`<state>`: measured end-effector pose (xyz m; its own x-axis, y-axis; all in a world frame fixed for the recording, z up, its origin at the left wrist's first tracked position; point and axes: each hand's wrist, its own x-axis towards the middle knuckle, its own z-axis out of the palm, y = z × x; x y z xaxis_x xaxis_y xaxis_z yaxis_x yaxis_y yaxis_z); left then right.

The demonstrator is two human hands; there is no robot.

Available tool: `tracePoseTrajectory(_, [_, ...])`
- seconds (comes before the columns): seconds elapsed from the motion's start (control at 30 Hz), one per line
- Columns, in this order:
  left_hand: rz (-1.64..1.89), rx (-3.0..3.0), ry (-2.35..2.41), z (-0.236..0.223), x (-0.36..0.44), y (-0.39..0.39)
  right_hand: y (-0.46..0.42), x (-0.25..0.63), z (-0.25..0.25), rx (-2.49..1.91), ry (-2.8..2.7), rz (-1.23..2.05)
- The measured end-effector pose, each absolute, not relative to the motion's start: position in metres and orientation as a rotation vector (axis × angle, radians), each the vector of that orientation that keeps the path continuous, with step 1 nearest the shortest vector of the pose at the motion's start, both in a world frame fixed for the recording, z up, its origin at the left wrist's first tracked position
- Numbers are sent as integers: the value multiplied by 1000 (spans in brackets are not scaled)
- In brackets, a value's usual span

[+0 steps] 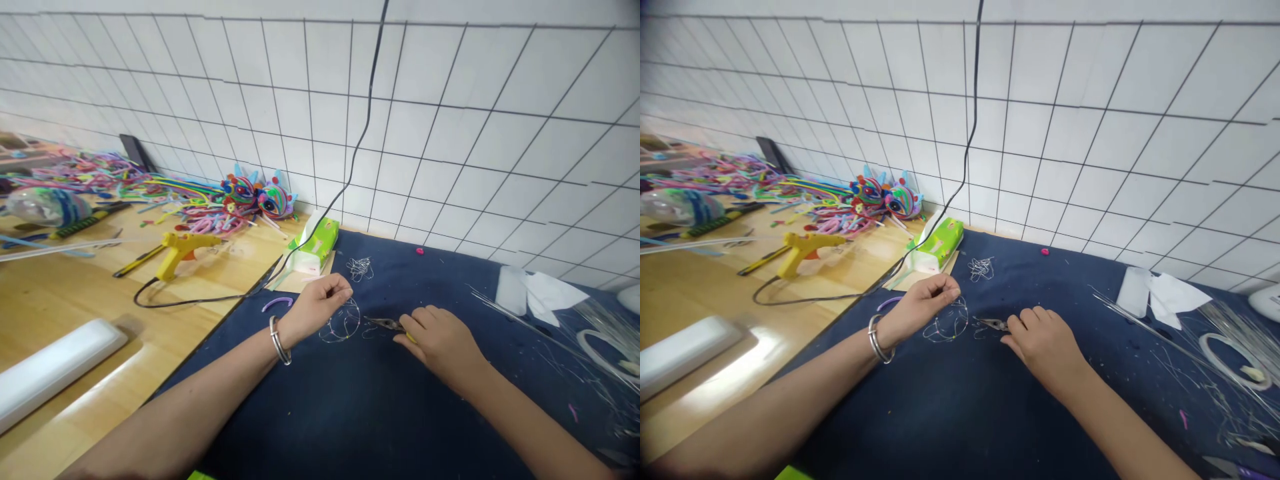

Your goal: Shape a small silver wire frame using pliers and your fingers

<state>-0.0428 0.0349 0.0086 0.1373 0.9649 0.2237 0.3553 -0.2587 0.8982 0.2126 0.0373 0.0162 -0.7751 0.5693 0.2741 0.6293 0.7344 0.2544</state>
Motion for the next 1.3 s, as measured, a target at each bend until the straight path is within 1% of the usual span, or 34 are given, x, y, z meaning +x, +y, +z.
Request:
tracePoseTrajectory(0.1, [1080, 1740, 1262, 8, -39, 32, 26, 221, 28, -913, -2775, -656])
tracePoseTrajectory(0.23, [1041, 1766, 1269, 8, -37, 31, 17, 233, 33, -846, -2897, -747])
tracePoseTrajectory(0.43, [983, 1789, 1276, 8, -36, 29, 16, 231, 29, -692, -2960, -792])
tracePoseTrajectory(0.53, [976, 1793, 1279, 8, -35, 29, 18, 228, 27, -772, -2948, -741])
tracePoseTrajectory(0.6, [978, 1800, 1280, 8, -35, 29, 17, 231, 24, -965, -2911, -610])
tracePoseTrajectory(0.67, [976, 1803, 1276, 8, -35, 29, 14, 236, 22, -1237, -2831, -375])
tracePoseTrajectory(0.77, [971, 1791, 1273, 6, -35, 29, 8, 244, 21, -1577, -2735, 187])
tracePoseTrajectory(0.83, [961, 1779, 1275, 4, -34, 30, 4, 247, 22, -1663, -2703, 568])
tracePoseTrajectory(0.9, [945, 1771, 1275, 2, -34, 31, 2, 247, 22, -1692, -2645, 776])
tracePoseTrajectory(1.07, [925, 1778, 1274, 0, -32, 30, 7, 241, 22, -1695, -2581, 952])
tracePoseTrajectory(1.3, [932, 1793, 1287, 1, -33, 29, 12, 228, 27, -1767, -2583, 1063])
